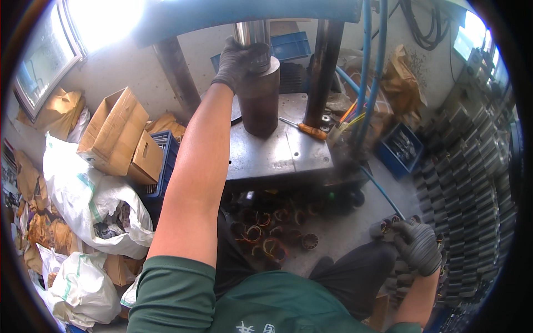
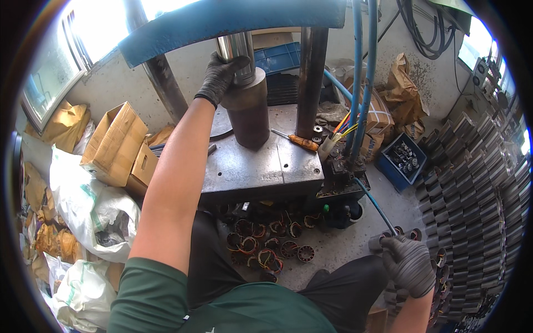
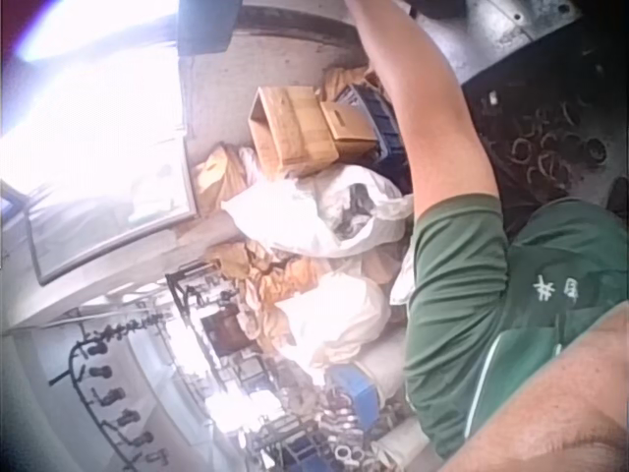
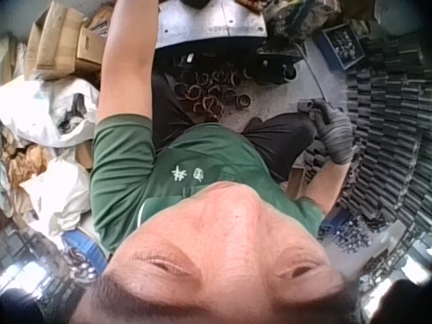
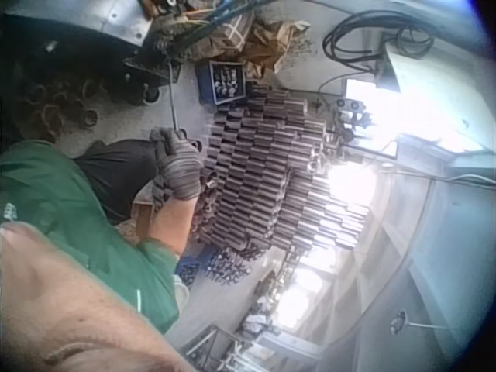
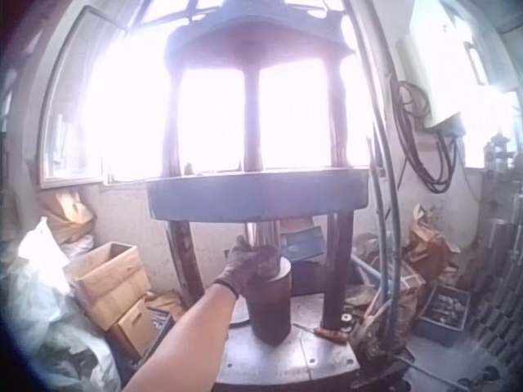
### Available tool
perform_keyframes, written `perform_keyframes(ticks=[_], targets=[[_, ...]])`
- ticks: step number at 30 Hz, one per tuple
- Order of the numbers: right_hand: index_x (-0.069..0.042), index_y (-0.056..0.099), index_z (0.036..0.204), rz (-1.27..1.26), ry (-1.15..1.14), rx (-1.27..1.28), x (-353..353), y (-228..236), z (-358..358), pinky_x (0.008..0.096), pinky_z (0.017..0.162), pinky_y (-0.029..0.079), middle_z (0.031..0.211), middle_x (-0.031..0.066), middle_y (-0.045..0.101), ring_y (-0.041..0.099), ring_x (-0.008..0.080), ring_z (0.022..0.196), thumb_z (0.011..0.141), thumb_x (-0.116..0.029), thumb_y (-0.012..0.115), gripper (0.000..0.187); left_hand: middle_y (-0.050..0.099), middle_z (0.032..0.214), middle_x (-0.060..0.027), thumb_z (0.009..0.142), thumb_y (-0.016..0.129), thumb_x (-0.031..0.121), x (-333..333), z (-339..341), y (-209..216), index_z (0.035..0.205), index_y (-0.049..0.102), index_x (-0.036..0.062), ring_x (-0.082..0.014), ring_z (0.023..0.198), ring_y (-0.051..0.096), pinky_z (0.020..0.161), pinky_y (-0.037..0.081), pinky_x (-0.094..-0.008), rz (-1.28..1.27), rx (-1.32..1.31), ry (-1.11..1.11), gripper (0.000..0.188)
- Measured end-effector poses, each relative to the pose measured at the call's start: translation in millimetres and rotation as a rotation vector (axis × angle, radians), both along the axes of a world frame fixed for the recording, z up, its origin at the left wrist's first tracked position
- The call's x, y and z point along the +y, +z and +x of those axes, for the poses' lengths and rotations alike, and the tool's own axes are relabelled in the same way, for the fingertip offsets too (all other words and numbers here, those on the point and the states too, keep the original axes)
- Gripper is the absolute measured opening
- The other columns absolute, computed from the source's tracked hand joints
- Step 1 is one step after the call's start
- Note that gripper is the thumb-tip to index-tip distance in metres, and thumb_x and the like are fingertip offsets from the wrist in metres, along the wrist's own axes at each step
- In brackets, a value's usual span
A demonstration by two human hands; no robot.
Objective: The person moves paper and scrap bags aside, inserts a stator with copper windings into a metal cylinder, and uses a hydraulic press to push the components together.
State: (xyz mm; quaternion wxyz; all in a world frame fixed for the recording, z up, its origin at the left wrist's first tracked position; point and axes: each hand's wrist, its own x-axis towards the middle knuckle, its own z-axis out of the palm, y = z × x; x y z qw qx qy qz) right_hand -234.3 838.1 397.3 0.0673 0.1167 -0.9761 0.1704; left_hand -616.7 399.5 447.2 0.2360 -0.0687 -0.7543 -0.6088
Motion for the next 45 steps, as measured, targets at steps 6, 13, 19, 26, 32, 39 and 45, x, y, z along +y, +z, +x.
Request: perform_keyframes(ticks=[6, 13, 19, 26, 32, 39, 45], targets=[[-0.009, 0.075, 0.100, 0.195, 0.135, -0.128, 24.9, -12.5, 9.4, 0.0476, 0.075, 0.056, 0.091, 0.0151, 0.072, 0.068, 0.0411, 0.080, 0.080, -0.011, 0.067, 0.022, 0.069, 0.116, -0.0157, 0.072, 0.096, 0.031, 0.7, 3.1, -0.1, 0.130, 0.053, -0.0013, -0.0244, 0.107, 0.068, 0.098, 0.055, -0.0379, 0.115, -0.004, -0.053, 0.079], [-0.005, 0.071, 0.099, 0.138, 0.105, -0.091, 14.9, -3.4, 8.9, 0.0464, 0.073, 0.056, 0.089, 0.0180, 0.071, 0.070, 0.0397, 0.082, 0.083, -0.012, 0.068, 0.018, 0.070, 0.115, -0.0155, 0.070, 0.096, 0.028, -0.5, 3.3, 3.9, 0.127, 0.055, -0.0006, -0.0239, 0.107, 0.069, 0.099, 0.055, -0.0372, 0.026, -0.020, -0.102, 0.076], [-0.004, 0.072, 0.098, 0.059, 0.056, -0.045, 4.5, 7.3, 0.7, 0.0466, 0.073, 0.056, 0.091, 0.0182, 0.071, 0.070, 0.0400, 0.082, 0.082, -0.007, 0.069, 0.017, 0.077, 0.092, -0.0162, 0.069, 0.094, 0.028, -1.6, 1.8, -3.0, 0.097, 0.077, -0.0044, -0.0228, 0.083, 0.075, 0.082, 0.058, -0.0354, 0.027, 0.089, 0.055, 0.046], [-0.003, 0.073, 0.100, 0.011, 0.009, -0.066, 3.2, 6.2, -0.4, 0.0453, 0.075, 0.056, 0.089, 0.0189, 0.072, 0.070, 0.0392, 0.082, 0.084, -0.006, 0.067, 0.018, 0.078, 0.086, -0.0126, 0.070, 0.092, 0.028, -0.4, 5.2, -2.2, 0.091, 0.082, 0.0002, -0.0206, 0.082, 0.075, 0.080, 0.058, -0.0339, 0.002, 0.093, -0.018, 0.036], [-0.003, 0.074, 0.103, 0.074, 0.093, -0.128, 8.0, 8.5, 3.1, 0.0441, 0.074, 0.056, 0.090, 0.0192, 0.072, 0.071, 0.0386, 0.082, 0.086, -0.007, 0.068, 0.019, 0.078, 0.090, -0.0143, 0.067, 0.094, 0.029, 5.1, 1.4, -2.7, 0.093, 0.081, -0.0019, -0.0217, 0.083, 0.075, 0.081, 0.057, -0.0335, 0.002, 0.040, 0.036, 0.042], [-0.003, 0.074, 0.105, 0.187, 0.213, -0.184, 20.7, 3.8, 1.4, 0.0448, 0.074, 0.056, 0.090, 0.0191, 0.072, 0.070, 0.0396, 0.081, 0.086, -0.005, 0.067, 0.021, 0.078, 0.091, -0.0159, 0.067, 0.095, 0.028, 3.6, 3.5, -1.0, 0.093, 0.079, -0.0034, -0.0219, 0.084, 0.075, 0.082, 0.057, -0.0333, 0.043, 0.077, 0.078, 0.043], [-0.003, 0.074, 0.106, -0.081, -0.027, -0.127, 14.7, 5.2, 0.6, 0.0459, 0.074, 0.056, 0.090, 0.0194, 0.073, 0.070, 0.0401, 0.083, 0.085, -0.003, 0.065, 0.023, 0.078, 0.090, -0.0147, 0.067, 0.094, 0.026, 0.9, 6.3, -0.9, 0.093, 0.080, -0.0027, -0.0212, 0.081, 0.075, 0.079, 0.057, -0.0337, 0.020, 0.074, 0.012, 0.041]])
